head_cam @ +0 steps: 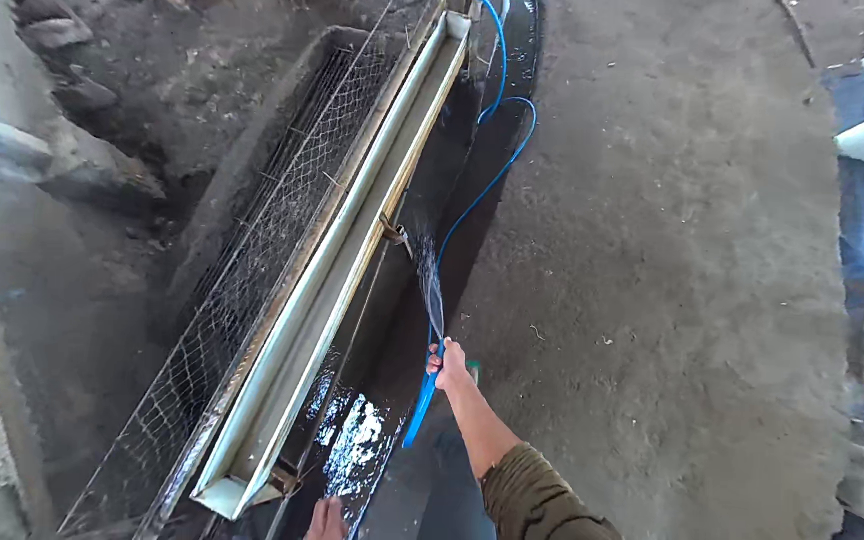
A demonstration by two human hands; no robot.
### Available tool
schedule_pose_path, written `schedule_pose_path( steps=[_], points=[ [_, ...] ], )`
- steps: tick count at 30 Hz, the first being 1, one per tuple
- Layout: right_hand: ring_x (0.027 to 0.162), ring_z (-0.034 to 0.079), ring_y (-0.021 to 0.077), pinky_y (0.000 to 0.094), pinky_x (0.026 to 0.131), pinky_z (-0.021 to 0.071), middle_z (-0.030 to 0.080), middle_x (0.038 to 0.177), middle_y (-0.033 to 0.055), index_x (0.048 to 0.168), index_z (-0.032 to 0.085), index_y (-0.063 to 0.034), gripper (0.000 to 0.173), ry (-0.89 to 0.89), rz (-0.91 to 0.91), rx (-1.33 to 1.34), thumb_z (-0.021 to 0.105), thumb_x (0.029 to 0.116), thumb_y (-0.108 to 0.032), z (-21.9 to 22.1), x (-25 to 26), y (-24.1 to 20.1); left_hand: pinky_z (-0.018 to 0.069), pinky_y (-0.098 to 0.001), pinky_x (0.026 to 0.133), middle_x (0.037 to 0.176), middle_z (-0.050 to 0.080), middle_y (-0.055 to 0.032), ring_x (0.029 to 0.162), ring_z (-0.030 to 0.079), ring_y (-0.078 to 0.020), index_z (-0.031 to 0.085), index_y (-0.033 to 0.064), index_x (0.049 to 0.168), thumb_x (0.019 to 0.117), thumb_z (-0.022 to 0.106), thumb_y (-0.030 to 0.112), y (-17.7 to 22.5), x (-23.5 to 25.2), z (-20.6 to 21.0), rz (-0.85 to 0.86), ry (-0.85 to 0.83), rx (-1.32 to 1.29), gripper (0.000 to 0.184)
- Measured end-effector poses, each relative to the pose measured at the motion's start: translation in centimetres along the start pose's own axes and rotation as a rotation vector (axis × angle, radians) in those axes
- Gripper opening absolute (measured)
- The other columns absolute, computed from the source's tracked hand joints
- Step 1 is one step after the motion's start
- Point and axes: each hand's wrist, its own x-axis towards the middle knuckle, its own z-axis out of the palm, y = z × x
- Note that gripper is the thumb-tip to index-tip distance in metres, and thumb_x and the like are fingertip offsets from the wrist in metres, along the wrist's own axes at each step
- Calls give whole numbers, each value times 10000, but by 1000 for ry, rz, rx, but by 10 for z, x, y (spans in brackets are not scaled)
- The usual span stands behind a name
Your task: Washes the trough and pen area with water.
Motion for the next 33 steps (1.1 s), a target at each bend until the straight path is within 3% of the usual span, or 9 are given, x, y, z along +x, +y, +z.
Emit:
schedule_pose_path(
  steps=[2, 4, 7, 9, 13, 17, 22, 27, 33],
  points=[
    [378, 328, 57, 196, 334, 301, 502, 699, 18, 1034, 461, -105, 333, 12, 17, -32, 257, 1142, -345, 10, -10, -28, 543, -488, 822, 977, 632, -233, 841, 637, -279, 506, -103, 1337, 1125, 310, 286, 48, 5, 26, 74, 16, -77, 484],
    [383, 326, 54, 195, 338, 301, 492, 699, 13, 1038, 455, -115, 301, 19, 67, -103, 264, 1138, -326, 20, -12, -60, 533, -527, 891, 1088, 653, -269, 973, 654, -340, 533, -99, 1343, 1125, 283, 297, 106, 20, 57, 159, 14, -148, 517],
    [362, 328, 53, 194, 325, 312, 460, 622, 2, 961, 463, -98, 324, 24, 163, -221, 266, 1128, -294, 31, 16, -101, 507, -535, 1020, 1281, 628, -275, 1179, 631, -373, 525, -64, 1399, 1130, 259, 294, 202, 43, 103, 203, -108, -179, 521],
    [359, 329, 52, 191, 330, 312, 435, 588, -8, 922, 472, -92, 354, 7, 207, -280, 264, 1124, -295, 49, 37, -133, 499, -517, 1025, 1296, 628, -255, 1192, 623, -351, 534, -55, 1396, 1126, 265, 266, 264, 56, 128, 233, -154, -158, 497],
    [353, 321, 49, 186, 322, 300, 437, 592, -2, 927, 467, -89, 374, -4, 261, -303, 264, 1130, -329, 72, 53, -188, 429, -507, 1115, 1403, 590, -233, 1318, 558, -338, 552, -29, 1404, 1127, 220, 309, 328, 53, 171, 186, -282, -118, 549],
    [343, 323, 43, 178, 313, 300, 432, 577, -5, 901, 468, -85, 369, -18, 303, -351, 272, 1123, -306, 98, 71, -240, 427, -532, 1100, 1327, 642, -227, 1252, 600, -348, 564, -24, 1393, 1135, 178, 350, 367, 55, 214, 119, -349, -60, 596],
    [343, 317, 43, 178, 321, 299, 384, 542, -25, 860, 455, -92, 381, -41, 371, -538, 263, 1117, -298, 113, 91, -300, 511, -437, 831, 932, 652, -141, 832, 615, -238, 624, -13, 1252, 1137, 223, 359, 421, 51, 267, 44, -250, -153, 559],
    [343, 302, 40, 173, 322, 290, 373, 542, -31, 846, 437, -104, 369, -76, 371, -664, 264, 1116, -287, 112, 95, -360, 508, -502, 846, 984, 652, -189, 862, 625, -301, 621, 2, 1270, 1134, 241, 399, 479, 33, 314, -1, -202, -166, 567],
    [336, 292, 35, 170, 314, 283, 369, 542, -32, 852, 426, -109, 368, -123, 386, -747, 263, 1121, -299, 108, 85, -405, 499, -491, 834, 940, 632, -166, 840, 608, -286, 621, 6, 1230, 1135, 219, 396, 520, 12, 347, 14, -205, -190, 568]
  ],
)
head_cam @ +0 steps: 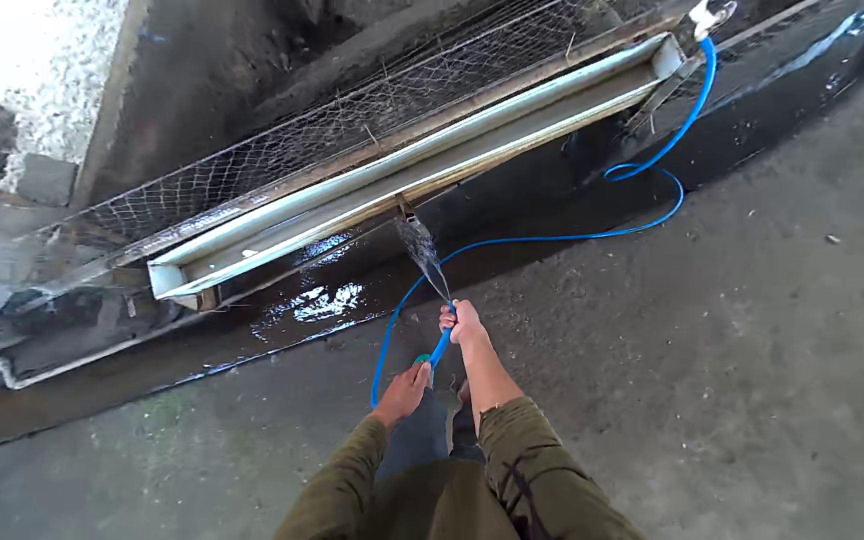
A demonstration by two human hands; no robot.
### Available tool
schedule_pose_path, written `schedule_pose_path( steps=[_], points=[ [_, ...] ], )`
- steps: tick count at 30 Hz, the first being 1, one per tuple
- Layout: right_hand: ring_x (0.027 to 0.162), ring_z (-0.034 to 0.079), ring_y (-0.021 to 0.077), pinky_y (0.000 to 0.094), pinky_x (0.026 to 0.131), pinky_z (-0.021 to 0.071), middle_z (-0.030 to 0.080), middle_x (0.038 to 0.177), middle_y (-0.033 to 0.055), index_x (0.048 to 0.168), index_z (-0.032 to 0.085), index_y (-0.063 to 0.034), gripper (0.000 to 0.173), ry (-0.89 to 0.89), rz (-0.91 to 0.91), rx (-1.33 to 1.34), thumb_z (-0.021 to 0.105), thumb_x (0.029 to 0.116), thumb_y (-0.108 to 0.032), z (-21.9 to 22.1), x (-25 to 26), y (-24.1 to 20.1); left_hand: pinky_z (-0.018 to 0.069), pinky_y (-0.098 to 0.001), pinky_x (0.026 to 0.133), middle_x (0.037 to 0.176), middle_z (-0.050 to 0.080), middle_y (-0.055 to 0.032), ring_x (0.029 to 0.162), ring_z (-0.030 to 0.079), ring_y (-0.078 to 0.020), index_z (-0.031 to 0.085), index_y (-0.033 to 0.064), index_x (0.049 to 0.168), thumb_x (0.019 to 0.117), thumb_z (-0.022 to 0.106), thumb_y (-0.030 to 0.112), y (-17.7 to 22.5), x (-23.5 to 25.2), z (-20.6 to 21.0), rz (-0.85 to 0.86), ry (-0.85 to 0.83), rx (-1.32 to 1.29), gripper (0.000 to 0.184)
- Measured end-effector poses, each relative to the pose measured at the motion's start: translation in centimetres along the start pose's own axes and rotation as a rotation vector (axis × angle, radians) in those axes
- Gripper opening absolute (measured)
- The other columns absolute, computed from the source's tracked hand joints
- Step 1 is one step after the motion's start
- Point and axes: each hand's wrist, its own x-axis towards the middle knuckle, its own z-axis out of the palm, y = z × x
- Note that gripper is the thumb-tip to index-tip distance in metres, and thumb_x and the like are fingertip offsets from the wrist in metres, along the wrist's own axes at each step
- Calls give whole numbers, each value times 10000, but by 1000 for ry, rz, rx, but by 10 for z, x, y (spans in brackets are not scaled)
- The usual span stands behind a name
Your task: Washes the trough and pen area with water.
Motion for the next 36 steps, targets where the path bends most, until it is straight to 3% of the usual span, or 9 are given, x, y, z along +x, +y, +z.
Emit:
schedule_pose_path(
  steps=[12, 36],
  points=[
    [338, 283, 36, 169, 318, 281, 353, 541, -35, 847, 409, -120, 356, 42, -73, 7, 263, 1124, -290, -28, -19, -18, 476, -566, 934, 1082, 654, -239, 1011, 638, -368, 612, -5, 1270, 1136, 209, 399, 29, -4, 16, 22, -30, 85, 586],
    [332, 275, 40, 172, 311, 273, 355, 548, -28, 863, 404, -117, 334, 61, -99, 79, 263, 1124, -270, -47, -32, -40, 472, -537, 909, 1055, 642, -222, 969, 620, -346, 622, -1, 1240, 1138, 203, 393, 57, 3, 27, 14, -73, 149, 584]
  ],
)
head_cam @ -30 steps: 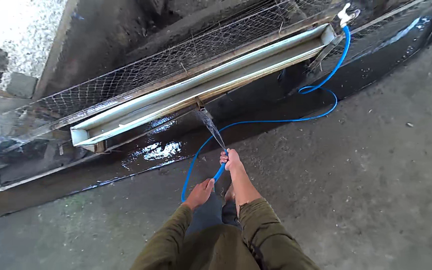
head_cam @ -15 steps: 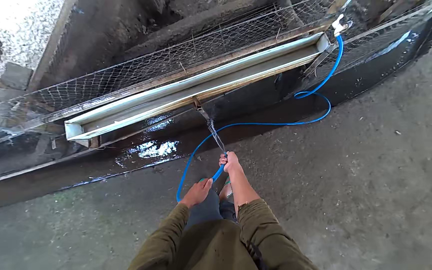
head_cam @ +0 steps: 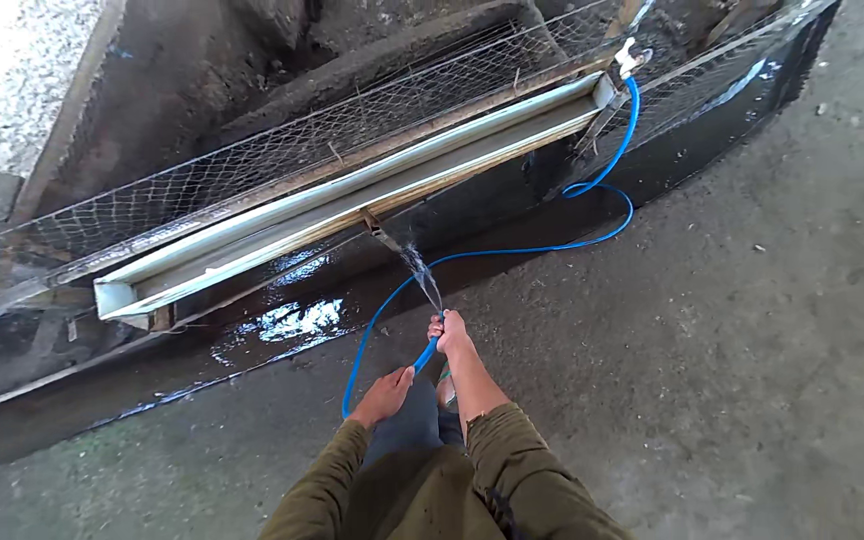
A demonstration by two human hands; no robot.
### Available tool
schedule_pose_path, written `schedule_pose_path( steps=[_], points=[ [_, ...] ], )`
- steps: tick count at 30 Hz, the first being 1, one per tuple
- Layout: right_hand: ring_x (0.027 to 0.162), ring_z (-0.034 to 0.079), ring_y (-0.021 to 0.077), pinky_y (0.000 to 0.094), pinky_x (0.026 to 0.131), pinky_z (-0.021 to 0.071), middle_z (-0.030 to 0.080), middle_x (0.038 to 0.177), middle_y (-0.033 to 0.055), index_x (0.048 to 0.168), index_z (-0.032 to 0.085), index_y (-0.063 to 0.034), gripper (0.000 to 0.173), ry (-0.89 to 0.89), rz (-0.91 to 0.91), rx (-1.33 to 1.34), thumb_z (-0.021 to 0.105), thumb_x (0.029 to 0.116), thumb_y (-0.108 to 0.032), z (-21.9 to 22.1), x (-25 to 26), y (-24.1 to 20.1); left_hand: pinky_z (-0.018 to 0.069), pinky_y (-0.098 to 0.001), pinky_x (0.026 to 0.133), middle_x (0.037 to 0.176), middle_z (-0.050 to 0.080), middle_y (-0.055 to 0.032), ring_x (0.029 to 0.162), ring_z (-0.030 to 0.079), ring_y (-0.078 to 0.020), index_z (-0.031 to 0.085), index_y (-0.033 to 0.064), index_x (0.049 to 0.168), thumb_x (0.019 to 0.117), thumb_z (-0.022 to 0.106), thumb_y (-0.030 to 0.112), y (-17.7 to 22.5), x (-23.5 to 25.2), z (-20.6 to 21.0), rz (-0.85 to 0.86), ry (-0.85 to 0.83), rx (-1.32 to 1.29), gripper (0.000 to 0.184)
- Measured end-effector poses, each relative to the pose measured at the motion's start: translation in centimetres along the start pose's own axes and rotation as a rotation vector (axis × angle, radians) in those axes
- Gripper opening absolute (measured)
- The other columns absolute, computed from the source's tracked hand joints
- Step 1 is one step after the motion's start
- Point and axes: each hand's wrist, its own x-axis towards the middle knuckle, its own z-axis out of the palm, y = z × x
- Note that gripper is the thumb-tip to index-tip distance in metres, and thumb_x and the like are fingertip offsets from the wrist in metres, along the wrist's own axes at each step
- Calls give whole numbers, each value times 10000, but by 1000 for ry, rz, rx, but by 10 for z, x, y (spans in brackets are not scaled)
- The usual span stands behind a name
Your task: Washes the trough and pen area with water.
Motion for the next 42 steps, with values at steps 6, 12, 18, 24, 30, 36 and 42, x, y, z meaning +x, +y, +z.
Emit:
schedule_pose_path(
  steps=[6, 12, 18, 24, 30, 36, 42],
  points=[
    [339, 268, 46, 181, 323, 268, 338, 533, -34, 837, 410, -117, 363, 28, -70, 42, 249, 1121, -276, -9, -16, -27, 487, -538, 886, 1000, 653, -218, 903, 627, -346, 627, 1, 1264, 1129, 149, 451, 29, 11, -4, -9, -55, 7, 670],
    [334, 278, 40, 175, 317, 278, 360, 550, -29, 855, 418, -116, 382, 91, -152, 160, 247, 1129, -320, -18, -40, -68, 539, -415, 747, 856, 643, -127, 723, 626, -232, 626, 10, 1229, 1109, 145, 529, 80, 37, -8, -38, -156, -79, 718],
    [341, 296, 49, 188, 313, 293, 375, 572, -11, 901, 422, -100, 328, 152, -215, 205, 272, 1123, -289, -22, -52, -130, 564, -353, 675, 807, 614, -93, 665, 632, -185, 558, 0, 1246, 1128, 184, 470, 171, 85, -12, 71, -193, -318, 612],
    [375, 354, 51, 186, 333, 339, 412, 624, 2, 963, 440, -86, 286, 161, -244, 198, 303, 1122, -280, -12, -21, -231, 570, -309, 610, 860, 653, -93, 648, 652, -166, 517, 39, 1300, 1137, 306, 387, 257, 165, -14, 64, -204, -568, 438],
    [709, 648, 211, 336, 621, 557, 641, 980, 177, 1343, 462, 8, 368, 256, -128, -319, 320, 1129, -256, -5, 20, -355, 431, -290, 523, 758, 487, -35, 551, 455, -129, 535, 75, 1297, 1106, 337, 507, 345, 255, -6, -60, -200, -464, 512],
    [1173, 625, 398, 553, 954, 518, 580, 1369, 270, 1529, 355, -27, 489, 340, -406, -888, 411, 1122, -291, -10, 9, -535, 514, -310, 576, 793, 535, -63, 594, 550, -156, 486, 84, 1372, 1123, 341, 428, 400, 308, 2, -158, -167, -672, 449],
    [1223, 630, 351, 521, 1065, 482, 657, 1297, 229, 1355, 602, 1, 377, 327, -993, -1533, 411, 1108, -209, 78, -6, -766, 531, -278, 644, 835, 617, -64, 671, 606, -125, 544, 1, 1231, 1141, 336, 294, 438, 372, 15, -105, 35, -960, 371]
  ],
)
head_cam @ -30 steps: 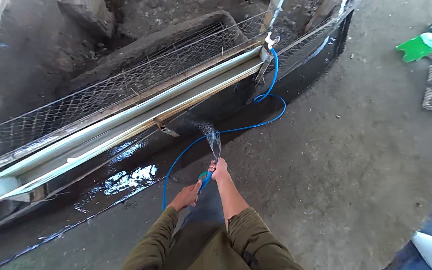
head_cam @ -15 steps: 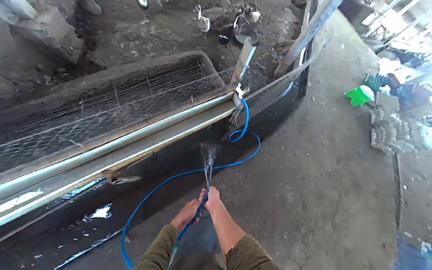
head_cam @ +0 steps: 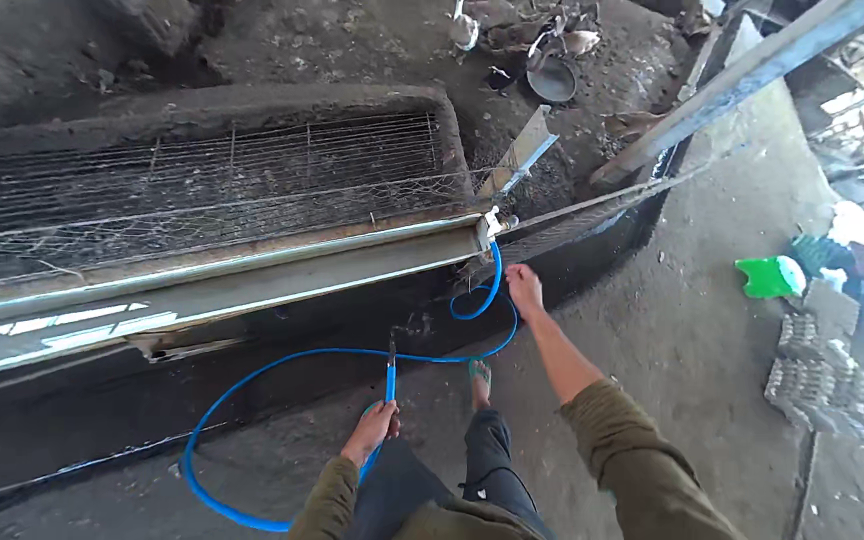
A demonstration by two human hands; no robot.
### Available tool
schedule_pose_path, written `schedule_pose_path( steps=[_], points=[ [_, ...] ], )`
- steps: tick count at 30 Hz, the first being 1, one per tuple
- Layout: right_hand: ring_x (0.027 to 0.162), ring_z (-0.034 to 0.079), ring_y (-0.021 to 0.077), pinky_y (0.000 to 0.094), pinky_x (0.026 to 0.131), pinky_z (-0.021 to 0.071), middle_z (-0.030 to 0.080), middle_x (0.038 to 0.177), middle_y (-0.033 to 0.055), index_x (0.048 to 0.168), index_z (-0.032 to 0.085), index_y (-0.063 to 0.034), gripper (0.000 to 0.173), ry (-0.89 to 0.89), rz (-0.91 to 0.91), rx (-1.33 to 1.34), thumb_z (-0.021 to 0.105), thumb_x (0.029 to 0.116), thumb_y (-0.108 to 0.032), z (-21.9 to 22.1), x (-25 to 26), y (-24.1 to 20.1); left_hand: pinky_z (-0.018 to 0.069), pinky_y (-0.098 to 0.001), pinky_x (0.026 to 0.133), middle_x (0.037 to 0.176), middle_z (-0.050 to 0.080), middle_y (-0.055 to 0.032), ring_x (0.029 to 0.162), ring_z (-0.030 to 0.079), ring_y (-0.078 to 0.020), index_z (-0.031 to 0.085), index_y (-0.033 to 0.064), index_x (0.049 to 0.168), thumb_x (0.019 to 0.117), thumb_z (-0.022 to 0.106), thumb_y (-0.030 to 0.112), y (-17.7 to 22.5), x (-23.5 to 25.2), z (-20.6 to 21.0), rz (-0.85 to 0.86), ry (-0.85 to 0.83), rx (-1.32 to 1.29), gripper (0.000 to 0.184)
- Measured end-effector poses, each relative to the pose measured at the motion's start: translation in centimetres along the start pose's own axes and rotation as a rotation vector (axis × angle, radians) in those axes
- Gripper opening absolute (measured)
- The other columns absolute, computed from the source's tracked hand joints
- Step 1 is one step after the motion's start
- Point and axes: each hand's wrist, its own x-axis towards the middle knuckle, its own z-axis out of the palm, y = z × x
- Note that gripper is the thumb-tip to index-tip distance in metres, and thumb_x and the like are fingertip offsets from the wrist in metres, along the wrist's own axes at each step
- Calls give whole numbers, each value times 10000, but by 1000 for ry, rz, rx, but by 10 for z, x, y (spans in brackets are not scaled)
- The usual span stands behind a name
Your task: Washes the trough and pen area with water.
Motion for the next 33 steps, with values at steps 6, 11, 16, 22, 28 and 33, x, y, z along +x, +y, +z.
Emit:
schedule_pose_path(
  steps=[6, 11, 16, 22, 28, 33],
  points=[
    [1300, 574, 418, 616, 1088, 441, 605, 1391, 236, 1432, 560, -61, 388, -227, -408, -442, 452, 1063, -118, -25, 206, -11, 501, -381, 614, 805, 576, -89, 618, 542, -189, 315, 221, 1577, 1099, 404, 467, 24, 67, 72, 99, 222, 36, 545],
    [1347, 568, 285, 480, 1119, 454, 554, 1508, 136, 1555, 423, -77, 508, -583, -654, -106, 394, 1051, -18, -34, 269, -8, 543, -363, 722, 884, 604, -105, 732, 614, -183, 483, 36, 1404, 1115, 433, 270, 74, 88, 153, 85, 311, -122, 376],
    [1319, 578, 170, 399, 1103, 479, 583, 1480, 71, 1522, 463, -79, 525, -955, -629, 77, 448, 1036, -277, -29, 323, 12, 541, -365, 679, 726, 548, -38, 622, 569, -154, 613, 17, 1178, 1088, 476, 415, 127, 118, 214, 159, 425, -217, 430],
    [1075, 665, 157, 351, 950, 548, 650, 1265, 146, 1355, 417, -6, 464, -803, -470, 172, 681, 982, -88, -34, 311, 11, 535, -357, 707, 806, 610, -60, 699, 603, -153, 644, 2, 1136, 1090, 465, 298, 199, 168, 261, 295, 557, -257, 349],
    [1122, 632, 456, 673, 902, 503, 662, 1224, 248, 1431, 435, -2, 866, -344, -441, -217, 865, 822, -443, -1, 267, -10, 521, -346, 996, 1213, 678, -177, 1113, 653, -186, 625, -40, 1268, 1051, 526, 187, 228, 215, 301, 629, 666, -359, 329],
    [1097, 658, 451, 663, 893, 524, 660, 1262, 225, 1465, 424, -33, 928, -212, -535, -378, 805, 820, -582, 8, 261, -1, 555, -346, 814, 958, 697, -116, 835, 661, -145, 646, -23, 1212, 1073, 513, 259, 253, 227, 305, 623, 648, -376, 341]
  ],
)
